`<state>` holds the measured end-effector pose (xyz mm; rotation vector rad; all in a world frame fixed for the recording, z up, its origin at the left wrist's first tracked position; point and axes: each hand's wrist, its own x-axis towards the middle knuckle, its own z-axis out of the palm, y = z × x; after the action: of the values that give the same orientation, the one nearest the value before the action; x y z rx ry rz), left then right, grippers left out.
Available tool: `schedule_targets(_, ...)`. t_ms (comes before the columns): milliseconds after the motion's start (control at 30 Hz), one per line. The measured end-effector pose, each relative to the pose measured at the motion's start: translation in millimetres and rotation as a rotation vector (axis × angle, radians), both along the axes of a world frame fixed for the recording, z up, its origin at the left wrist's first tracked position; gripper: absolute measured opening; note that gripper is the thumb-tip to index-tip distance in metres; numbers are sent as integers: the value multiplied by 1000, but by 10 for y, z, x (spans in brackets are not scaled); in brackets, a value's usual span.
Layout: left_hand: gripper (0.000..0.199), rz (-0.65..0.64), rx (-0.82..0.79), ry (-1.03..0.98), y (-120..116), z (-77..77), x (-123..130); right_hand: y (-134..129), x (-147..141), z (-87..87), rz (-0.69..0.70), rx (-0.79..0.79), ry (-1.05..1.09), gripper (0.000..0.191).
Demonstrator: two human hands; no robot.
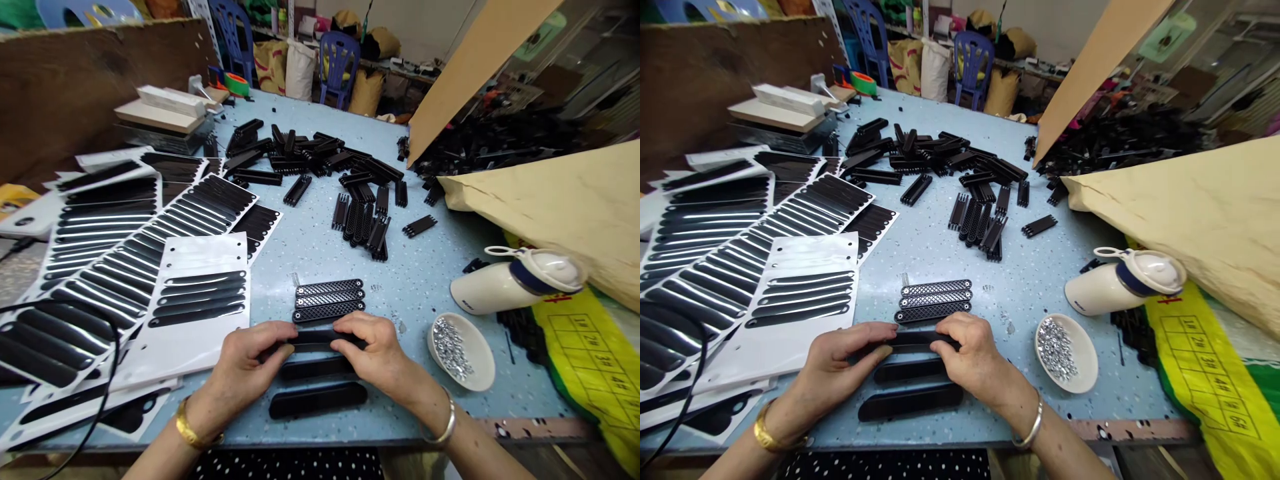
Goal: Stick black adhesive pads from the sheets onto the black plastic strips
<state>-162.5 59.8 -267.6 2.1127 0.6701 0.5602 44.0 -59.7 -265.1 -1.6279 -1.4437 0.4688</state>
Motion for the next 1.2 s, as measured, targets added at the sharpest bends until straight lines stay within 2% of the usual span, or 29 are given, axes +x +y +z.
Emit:
schedule_targets(333,19,-53,136,-87,17,-19,23,-19,79,10,46,-43,142,16)
schedule_targets(533,19,-59,126,-47,42,-19,5,-38,135,-25,45,-93,220,18)
schedule_targets(767,18,-39,115,-54,43,-9,23,-58,149,-49,75,-69,197,20)
schedule_targets(1200,17,-49,130,-74,54,-3,27,-66,214,-92,126,-49,286,24)
